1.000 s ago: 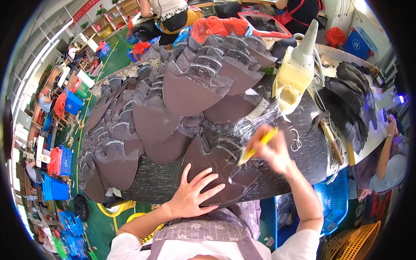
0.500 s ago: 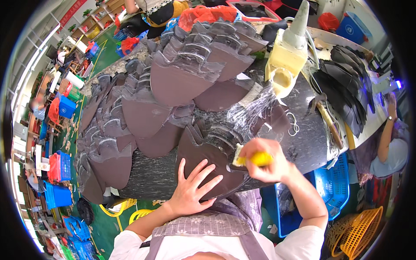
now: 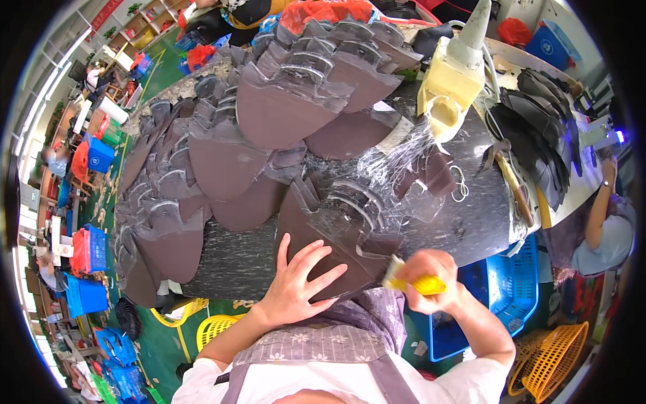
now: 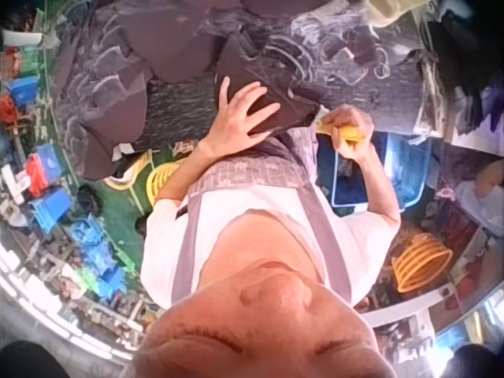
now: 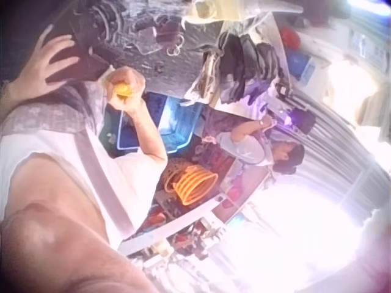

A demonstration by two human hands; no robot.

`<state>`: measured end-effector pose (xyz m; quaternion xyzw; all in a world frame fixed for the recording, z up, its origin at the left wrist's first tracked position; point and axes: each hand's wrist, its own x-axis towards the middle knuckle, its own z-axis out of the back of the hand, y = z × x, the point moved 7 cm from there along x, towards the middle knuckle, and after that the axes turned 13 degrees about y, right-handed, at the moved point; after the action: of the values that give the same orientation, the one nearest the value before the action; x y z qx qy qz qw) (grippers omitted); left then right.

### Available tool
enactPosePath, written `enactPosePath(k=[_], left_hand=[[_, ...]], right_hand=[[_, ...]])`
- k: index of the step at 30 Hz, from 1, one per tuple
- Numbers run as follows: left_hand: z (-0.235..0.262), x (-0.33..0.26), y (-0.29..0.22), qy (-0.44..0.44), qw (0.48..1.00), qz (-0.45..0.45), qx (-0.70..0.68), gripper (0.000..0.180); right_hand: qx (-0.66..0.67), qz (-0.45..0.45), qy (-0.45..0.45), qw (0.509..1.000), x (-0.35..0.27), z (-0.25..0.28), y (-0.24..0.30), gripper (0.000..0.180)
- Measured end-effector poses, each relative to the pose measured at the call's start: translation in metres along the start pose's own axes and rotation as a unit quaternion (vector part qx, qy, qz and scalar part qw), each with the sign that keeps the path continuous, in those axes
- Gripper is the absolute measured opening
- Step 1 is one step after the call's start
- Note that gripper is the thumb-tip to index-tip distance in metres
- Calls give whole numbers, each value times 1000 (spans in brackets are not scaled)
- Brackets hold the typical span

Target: The person applies glue to shoe upper components using a brush and a glue dispenser.

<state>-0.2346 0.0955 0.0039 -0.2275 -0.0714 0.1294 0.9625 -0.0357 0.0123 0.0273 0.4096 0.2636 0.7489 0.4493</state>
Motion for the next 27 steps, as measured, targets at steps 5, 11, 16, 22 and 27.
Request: enactPosePath(k=[5, 11, 16, 22, 27], left_hand=[[1, -2, 1, 7, 1000, 3, 19, 63], [0, -2, 1, 4, 1000, 3, 15, 65], [-1, -3, 3, -4, 1000, 1, 13, 64], [-1, -6, 2, -10, 1000, -2, 24, 62], [3, 0, -2, 0, 1000, -22, 7, 62]], right_hand=[[-87, -48, -62, 993, -13, 22, 28, 16], [-45, -211, -65, 974, 16, 22, 21, 17], [110, -66, -36, 991, 70, 20, 20, 22], [83, -190, 50, 977, 149, -10, -5, 24], [56, -149, 59, 985, 211, -48, -42, 22]])
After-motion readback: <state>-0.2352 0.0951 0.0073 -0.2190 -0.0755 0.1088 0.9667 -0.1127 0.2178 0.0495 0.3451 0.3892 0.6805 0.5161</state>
